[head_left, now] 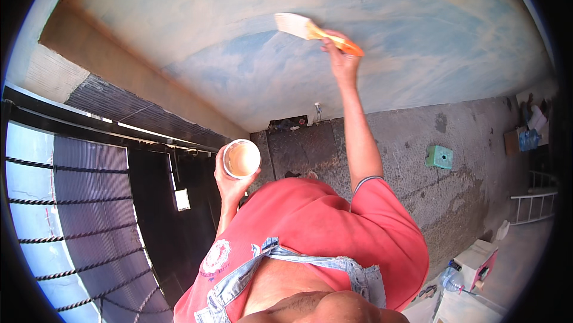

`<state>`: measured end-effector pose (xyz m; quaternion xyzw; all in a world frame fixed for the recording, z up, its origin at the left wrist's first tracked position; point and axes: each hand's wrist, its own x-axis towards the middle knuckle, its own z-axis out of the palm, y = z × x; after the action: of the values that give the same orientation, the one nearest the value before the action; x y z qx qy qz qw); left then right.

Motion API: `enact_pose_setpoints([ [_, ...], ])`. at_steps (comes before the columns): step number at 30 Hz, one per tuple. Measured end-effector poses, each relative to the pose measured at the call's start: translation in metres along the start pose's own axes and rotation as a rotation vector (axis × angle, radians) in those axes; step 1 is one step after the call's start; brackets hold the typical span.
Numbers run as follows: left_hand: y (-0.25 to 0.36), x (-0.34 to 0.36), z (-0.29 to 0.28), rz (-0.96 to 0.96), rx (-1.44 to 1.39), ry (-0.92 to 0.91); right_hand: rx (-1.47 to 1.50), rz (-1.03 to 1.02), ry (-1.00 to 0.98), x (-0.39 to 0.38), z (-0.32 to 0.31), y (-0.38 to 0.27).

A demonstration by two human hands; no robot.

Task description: The person paints a ceiling using a paintbrush and a small cup of paint. They repeatedly dip the brush into the cup and apply paint in broad strokes across the ceiling surface.

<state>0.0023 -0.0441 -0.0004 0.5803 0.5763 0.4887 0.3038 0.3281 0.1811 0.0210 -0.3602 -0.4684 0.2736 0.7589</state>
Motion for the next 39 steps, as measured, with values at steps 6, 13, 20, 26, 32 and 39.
enact_pose_setpoints([
  [6,-0.007,0.003,-0.008,-0.001,0.014,-0.055,-0.220,-0.049,0.321,0.019,-0.124,-0.027],
  [13,-0.005,0.009,-0.010,0.054,0.023,-0.101,-0.387,-0.168,0.539,0.014,-0.167,-0.053],
  [20,-0.006,0.026,-0.001,0.041,0.000,-0.149,-0.025,-0.005,0.177,-0.054,-0.053,-0.083],
  [26,-0.001,0.040,0.011,-0.001,0.067,-0.189,0.134,0.288,-0.393,-0.088,0.005,-0.116],
  [32,-0.002,0.044,0.018,-0.008,0.048,-0.200,0.187,0.431,-0.696,-0.087,0.011,-0.125],
  [39,-0.006,0.043,0.020,-0.042,0.016,-0.234,0.034,0.536,-0.787,-0.080,0.019,-0.120],
])
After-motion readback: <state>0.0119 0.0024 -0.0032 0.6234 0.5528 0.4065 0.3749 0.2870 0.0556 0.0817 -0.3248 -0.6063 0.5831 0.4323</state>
